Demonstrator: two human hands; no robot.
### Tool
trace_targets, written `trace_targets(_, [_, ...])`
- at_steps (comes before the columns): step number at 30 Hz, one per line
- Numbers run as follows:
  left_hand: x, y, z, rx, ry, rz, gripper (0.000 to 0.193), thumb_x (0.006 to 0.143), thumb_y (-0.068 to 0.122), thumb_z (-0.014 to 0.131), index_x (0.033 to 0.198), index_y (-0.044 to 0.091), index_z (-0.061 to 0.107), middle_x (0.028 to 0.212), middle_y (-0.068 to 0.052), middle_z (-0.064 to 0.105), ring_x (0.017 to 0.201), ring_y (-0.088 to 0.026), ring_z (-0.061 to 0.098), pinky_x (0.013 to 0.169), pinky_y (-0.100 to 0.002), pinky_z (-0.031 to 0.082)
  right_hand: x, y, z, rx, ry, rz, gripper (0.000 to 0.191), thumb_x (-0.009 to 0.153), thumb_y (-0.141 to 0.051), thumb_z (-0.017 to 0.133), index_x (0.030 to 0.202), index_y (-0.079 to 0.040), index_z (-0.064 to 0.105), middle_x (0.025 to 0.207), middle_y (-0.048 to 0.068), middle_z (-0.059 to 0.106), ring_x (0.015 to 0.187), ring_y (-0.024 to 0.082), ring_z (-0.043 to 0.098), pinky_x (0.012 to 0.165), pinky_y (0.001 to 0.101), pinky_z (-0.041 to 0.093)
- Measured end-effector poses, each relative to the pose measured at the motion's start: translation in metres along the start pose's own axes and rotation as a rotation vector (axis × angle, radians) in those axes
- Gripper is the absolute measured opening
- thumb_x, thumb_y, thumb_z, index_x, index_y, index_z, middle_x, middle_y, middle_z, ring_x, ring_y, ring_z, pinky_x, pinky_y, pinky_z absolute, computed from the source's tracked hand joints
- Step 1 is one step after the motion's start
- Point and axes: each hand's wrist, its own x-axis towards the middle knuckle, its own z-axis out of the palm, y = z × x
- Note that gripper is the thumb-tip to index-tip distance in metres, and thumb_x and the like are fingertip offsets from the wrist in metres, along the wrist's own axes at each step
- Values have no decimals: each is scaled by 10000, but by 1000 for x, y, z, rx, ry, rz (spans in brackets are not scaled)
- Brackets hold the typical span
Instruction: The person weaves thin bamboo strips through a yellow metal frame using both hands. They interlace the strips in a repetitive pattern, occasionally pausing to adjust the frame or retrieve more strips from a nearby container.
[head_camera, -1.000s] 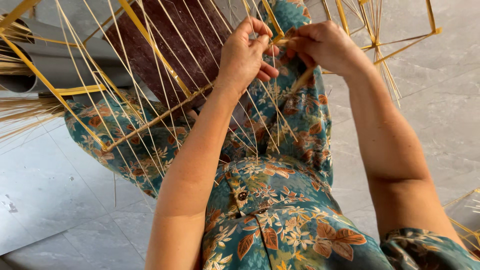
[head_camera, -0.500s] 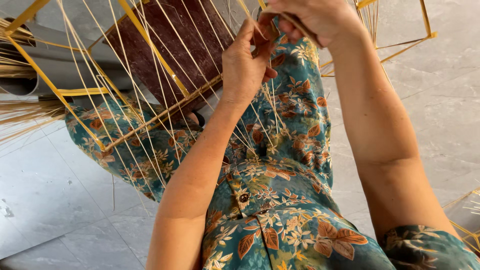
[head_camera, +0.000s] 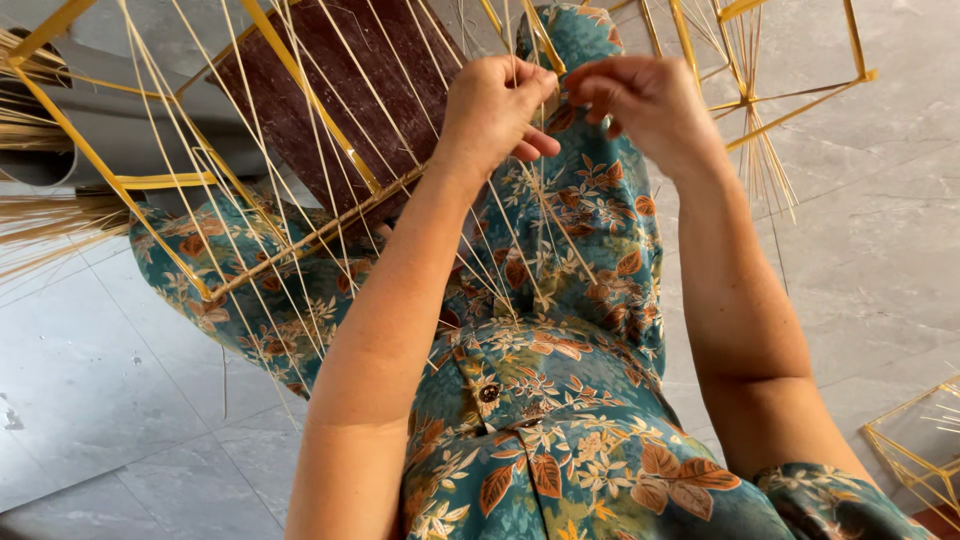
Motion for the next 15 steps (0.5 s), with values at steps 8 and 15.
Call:
trace_targets(8, [0, 1, -2, -53, 6, -30, 277, 1020, 249, 554, 1084, 17, 690, 1023, -156, 738, 525, -194, 787, 358, -203, 588, 11, 24, 0, 143, -195, 24, 190, 1048, -228, 683, 1082, -44, 714, 919, -7, 714, 824, 27, 610, 750, 220, 498])
trace_targets(15, [-16, -3, -6, -61, 174, 191, 230, 999, 179, 558, 1181, 91, 666, 1143, -161, 719, 570, -148, 804, 406, -193, 603, 32, 12, -34, 288, -294, 113, 231, 1048, -259, 687, 1127, -46, 728, 890, -57, 674, 758, 9, 563, 747, 165, 493])
